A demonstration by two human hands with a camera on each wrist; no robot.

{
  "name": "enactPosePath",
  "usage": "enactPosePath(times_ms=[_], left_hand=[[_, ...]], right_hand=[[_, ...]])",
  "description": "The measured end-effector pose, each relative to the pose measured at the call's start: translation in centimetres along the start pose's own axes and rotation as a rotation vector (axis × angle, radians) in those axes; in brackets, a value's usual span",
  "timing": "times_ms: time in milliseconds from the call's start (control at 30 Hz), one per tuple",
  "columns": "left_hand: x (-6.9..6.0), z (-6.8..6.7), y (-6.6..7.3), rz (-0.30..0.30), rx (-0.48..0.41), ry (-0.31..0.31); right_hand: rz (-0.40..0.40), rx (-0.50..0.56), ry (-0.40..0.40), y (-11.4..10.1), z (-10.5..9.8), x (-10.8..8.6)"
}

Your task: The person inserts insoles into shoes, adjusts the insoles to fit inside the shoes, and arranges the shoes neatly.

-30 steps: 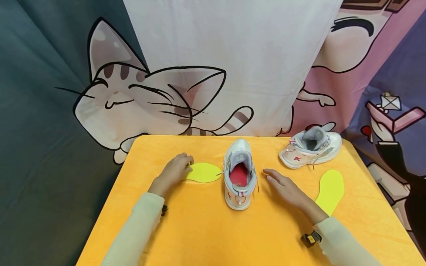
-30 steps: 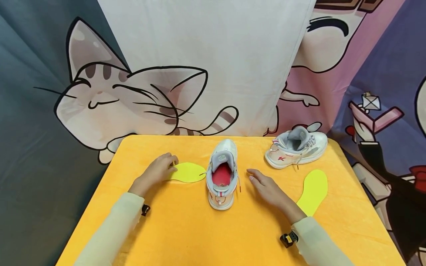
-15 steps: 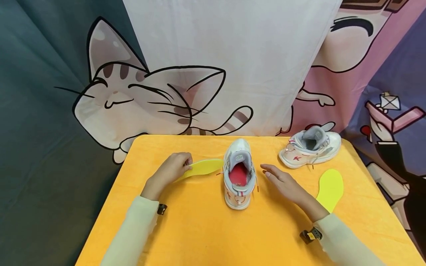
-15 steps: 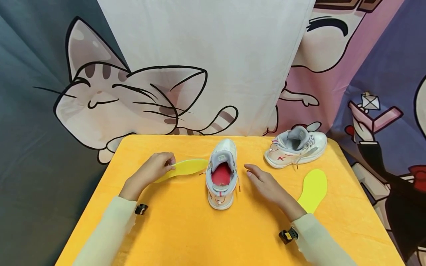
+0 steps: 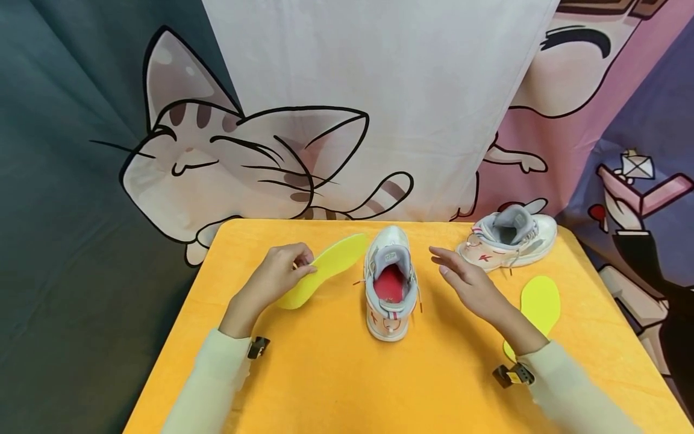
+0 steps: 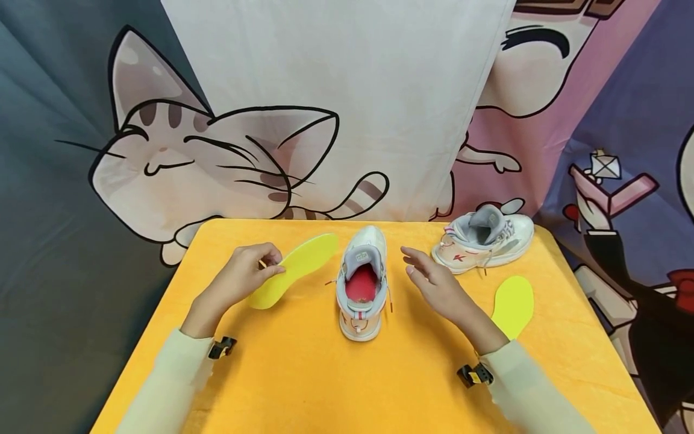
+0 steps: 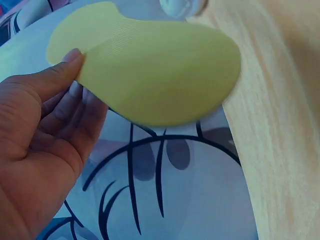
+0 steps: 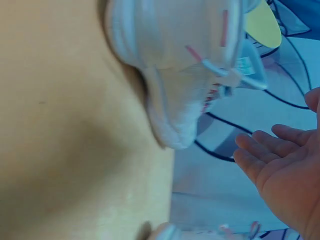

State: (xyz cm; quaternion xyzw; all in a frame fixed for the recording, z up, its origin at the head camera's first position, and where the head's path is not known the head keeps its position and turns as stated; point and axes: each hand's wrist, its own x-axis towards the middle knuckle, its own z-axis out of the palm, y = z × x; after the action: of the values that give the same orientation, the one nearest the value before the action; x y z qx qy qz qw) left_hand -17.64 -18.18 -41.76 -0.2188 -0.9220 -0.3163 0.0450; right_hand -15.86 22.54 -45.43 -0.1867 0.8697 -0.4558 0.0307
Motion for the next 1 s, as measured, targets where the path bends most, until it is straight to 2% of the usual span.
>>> enactPosePath(times_ms=[233,467,600,767,900,1000], left_hand=[[0.3,0.4,1.1,0.038,-0.156,0.107],[0.6,1.1,2.8,-0.01,-0.336,0.16],[0.9,1.5,3.8,-0.025,-0.44,0.169],[1.1,2.2,5.0,-0.043,-0.573,0.171],[1.3,2.9,6.1,-0.038,-0.637,0.181],[1.3,3.4,6.8,-0.031,-0.683,0.192]], right_hand=[[-0.094,0.083,0.059,-1.4,-0.4,0.3],[-0.162,0.178,0.057,-2.8,0.3,0.4],[-0.147,0.235,0.019,-3.8,0.7,0.7],[-0.099,0.349,-0.071,-5.1,1.4,1.0],[-0.081,0.427,-0.136,-6.0,2.0,1.2],[-0.043,0.439,-0.17,-6.6,2.4,1.5]])
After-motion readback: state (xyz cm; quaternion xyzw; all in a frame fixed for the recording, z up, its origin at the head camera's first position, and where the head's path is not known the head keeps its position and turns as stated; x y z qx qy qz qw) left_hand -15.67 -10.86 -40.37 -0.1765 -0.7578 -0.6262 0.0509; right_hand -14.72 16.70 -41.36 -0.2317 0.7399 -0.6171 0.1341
